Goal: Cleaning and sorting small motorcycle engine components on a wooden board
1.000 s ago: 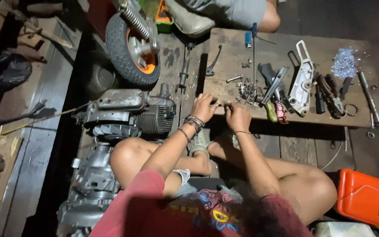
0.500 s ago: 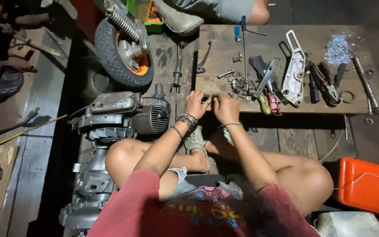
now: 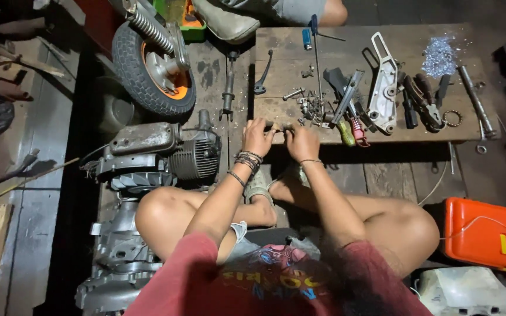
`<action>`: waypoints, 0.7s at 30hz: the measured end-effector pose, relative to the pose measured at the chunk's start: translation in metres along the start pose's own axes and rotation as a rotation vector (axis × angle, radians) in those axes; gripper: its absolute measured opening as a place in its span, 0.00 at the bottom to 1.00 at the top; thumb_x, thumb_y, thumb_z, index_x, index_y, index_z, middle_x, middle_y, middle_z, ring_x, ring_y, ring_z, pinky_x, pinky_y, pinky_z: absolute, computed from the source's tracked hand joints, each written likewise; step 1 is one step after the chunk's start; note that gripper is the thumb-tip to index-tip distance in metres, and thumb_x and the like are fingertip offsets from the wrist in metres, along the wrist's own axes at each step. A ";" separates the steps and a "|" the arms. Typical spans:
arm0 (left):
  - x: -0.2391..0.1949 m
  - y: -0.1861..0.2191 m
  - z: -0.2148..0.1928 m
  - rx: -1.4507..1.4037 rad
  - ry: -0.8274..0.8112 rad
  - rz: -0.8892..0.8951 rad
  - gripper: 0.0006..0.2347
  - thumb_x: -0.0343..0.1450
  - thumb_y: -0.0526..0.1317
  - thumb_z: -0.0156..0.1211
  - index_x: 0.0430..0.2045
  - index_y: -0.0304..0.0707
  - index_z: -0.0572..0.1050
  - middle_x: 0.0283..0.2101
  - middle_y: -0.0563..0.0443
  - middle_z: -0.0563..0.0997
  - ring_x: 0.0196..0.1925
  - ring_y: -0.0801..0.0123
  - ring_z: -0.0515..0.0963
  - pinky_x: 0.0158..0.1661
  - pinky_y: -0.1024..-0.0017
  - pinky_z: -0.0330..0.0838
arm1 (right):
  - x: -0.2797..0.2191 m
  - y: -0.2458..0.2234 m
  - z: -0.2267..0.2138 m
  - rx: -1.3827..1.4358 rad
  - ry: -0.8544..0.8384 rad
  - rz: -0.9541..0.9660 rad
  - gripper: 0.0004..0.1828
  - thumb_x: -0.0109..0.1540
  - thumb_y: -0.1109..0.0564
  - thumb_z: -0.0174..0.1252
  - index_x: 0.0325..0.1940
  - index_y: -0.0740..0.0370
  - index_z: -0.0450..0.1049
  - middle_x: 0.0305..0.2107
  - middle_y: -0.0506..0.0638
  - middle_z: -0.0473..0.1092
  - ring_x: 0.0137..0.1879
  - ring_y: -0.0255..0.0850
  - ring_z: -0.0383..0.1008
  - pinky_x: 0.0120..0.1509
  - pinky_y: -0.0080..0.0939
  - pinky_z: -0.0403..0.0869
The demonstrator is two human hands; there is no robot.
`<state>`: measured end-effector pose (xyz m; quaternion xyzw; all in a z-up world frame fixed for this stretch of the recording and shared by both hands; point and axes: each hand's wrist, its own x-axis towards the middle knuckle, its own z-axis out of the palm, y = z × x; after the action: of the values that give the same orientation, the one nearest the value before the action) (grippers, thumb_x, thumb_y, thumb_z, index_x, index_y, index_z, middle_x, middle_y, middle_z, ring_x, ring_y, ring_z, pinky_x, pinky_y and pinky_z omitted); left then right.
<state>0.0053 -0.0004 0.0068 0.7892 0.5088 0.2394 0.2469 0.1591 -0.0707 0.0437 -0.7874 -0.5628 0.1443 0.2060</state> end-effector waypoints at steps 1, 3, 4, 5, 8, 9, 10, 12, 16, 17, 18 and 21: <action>0.001 0.001 -0.002 -0.002 -0.003 -0.017 0.09 0.71 0.46 0.64 0.34 0.42 0.75 0.42 0.51 0.77 0.54 0.57 0.73 0.56 0.53 0.67 | 0.004 -0.006 -0.003 -0.027 0.023 -0.019 0.13 0.66 0.48 0.57 0.47 0.56 0.79 0.33 0.61 0.79 0.45 0.63 0.81 0.51 0.62 0.77; -0.005 0.001 0.001 -0.011 -0.018 -0.033 0.10 0.71 0.46 0.64 0.34 0.40 0.75 0.43 0.50 0.77 0.55 0.56 0.73 0.56 0.53 0.67 | -0.002 -0.014 -0.005 -0.060 0.042 -0.027 0.12 0.65 0.49 0.57 0.45 0.57 0.79 0.32 0.60 0.79 0.43 0.62 0.81 0.49 0.61 0.77; -0.003 -0.001 0.001 -0.014 -0.013 -0.015 0.09 0.71 0.45 0.64 0.33 0.40 0.74 0.42 0.50 0.76 0.54 0.55 0.72 0.56 0.53 0.66 | -0.003 -0.021 -0.006 -0.022 0.033 -0.038 0.14 0.66 0.48 0.56 0.46 0.58 0.79 0.33 0.63 0.79 0.44 0.65 0.80 0.50 0.63 0.77; -0.001 -0.002 0.001 -0.017 -0.007 0.003 0.09 0.71 0.44 0.63 0.33 0.40 0.74 0.42 0.50 0.76 0.54 0.55 0.72 0.55 0.53 0.66 | -0.004 -0.029 -0.007 0.016 0.023 -0.048 0.15 0.67 0.47 0.55 0.46 0.60 0.78 0.34 0.66 0.78 0.45 0.68 0.79 0.50 0.66 0.76; 0.000 0.004 -0.009 -0.019 -0.012 0.013 0.08 0.71 0.43 0.63 0.34 0.40 0.74 0.42 0.50 0.75 0.53 0.56 0.72 0.55 0.54 0.66 | 0.000 0.001 0.007 -0.118 0.000 -0.057 0.12 0.66 0.47 0.56 0.48 0.52 0.79 0.31 0.58 0.79 0.43 0.61 0.81 0.48 0.60 0.78; 0.000 0.003 -0.006 -0.023 -0.005 0.014 0.08 0.71 0.43 0.63 0.34 0.40 0.74 0.42 0.50 0.75 0.53 0.56 0.72 0.55 0.54 0.66 | 0.001 -0.001 0.002 -0.122 0.004 -0.062 0.12 0.66 0.47 0.56 0.48 0.52 0.79 0.31 0.58 0.79 0.43 0.61 0.81 0.48 0.60 0.78; -0.001 0.002 -0.004 -0.022 0.002 0.019 0.08 0.71 0.44 0.63 0.34 0.40 0.74 0.42 0.50 0.75 0.53 0.56 0.72 0.55 0.54 0.66 | 0.001 -0.002 -0.002 -0.100 0.013 -0.052 0.12 0.66 0.48 0.56 0.47 0.54 0.79 0.32 0.59 0.79 0.43 0.62 0.81 0.49 0.61 0.78; -0.003 0.000 -0.003 -0.025 0.017 0.028 0.09 0.70 0.44 0.64 0.34 0.40 0.74 0.42 0.50 0.75 0.53 0.56 0.72 0.55 0.54 0.66 | -0.001 -0.011 -0.007 -0.082 0.028 -0.047 0.12 0.65 0.49 0.56 0.47 0.55 0.80 0.32 0.60 0.79 0.44 0.62 0.81 0.49 0.61 0.78; -0.002 0.004 -0.008 -0.051 -0.011 0.016 0.08 0.72 0.45 0.61 0.32 0.40 0.73 0.39 0.50 0.74 0.51 0.56 0.72 0.53 0.56 0.66 | -0.004 -0.012 -0.002 0.027 0.050 -0.061 0.12 0.66 0.52 0.57 0.49 0.55 0.80 0.37 0.60 0.79 0.47 0.63 0.80 0.51 0.61 0.77; -0.002 0.004 -0.010 -0.052 -0.019 0.004 0.08 0.71 0.44 0.62 0.33 0.40 0.74 0.40 0.50 0.75 0.52 0.55 0.72 0.54 0.55 0.66 | -0.003 -0.005 0.002 0.017 0.002 -0.047 0.12 0.65 0.51 0.56 0.49 0.53 0.81 0.38 0.58 0.80 0.48 0.61 0.80 0.52 0.59 0.78; -0.002 0.005 -0.011 -0.053 -0.014 0.006 0.08 0.71 0.44 0.62 0.33 0.40 0.74 0.40 0.50 0.75 0.52 0.55 0.72 0.54 0.55 0.66 | 0.000 -0.005 0.000 0.015 0.005 -0.051 0.12 0.65 0.51 0.56 0.49 0.53 0.81 0.38 0.58 0.80 0.48 0.61 0.80 0.52 0.59 0.78; -0.002 0.003 -0.010 -0.073 -0.030 -0.013 0.08 0.72 0.45 0.61 0.33 0.41 0.74 0.39 0.51 0.75 0.51 0.57 0.72 0.55 0.56 0.65 | 0.005 -0.011 -0.005 -0.135 -0.033 -0.013 0.13 0.65 0.48 0.56 0.49 0.51 0.80 0.35 0.58 0.80 0.46 0.59 0.81 0.53 0.58 0.79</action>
<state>0.0008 -0.0018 0.0159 0.7800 0.5010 0.2443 0.2845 0.1540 -0.0637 0.0535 -0.7934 -0.5795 0.1177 0.1443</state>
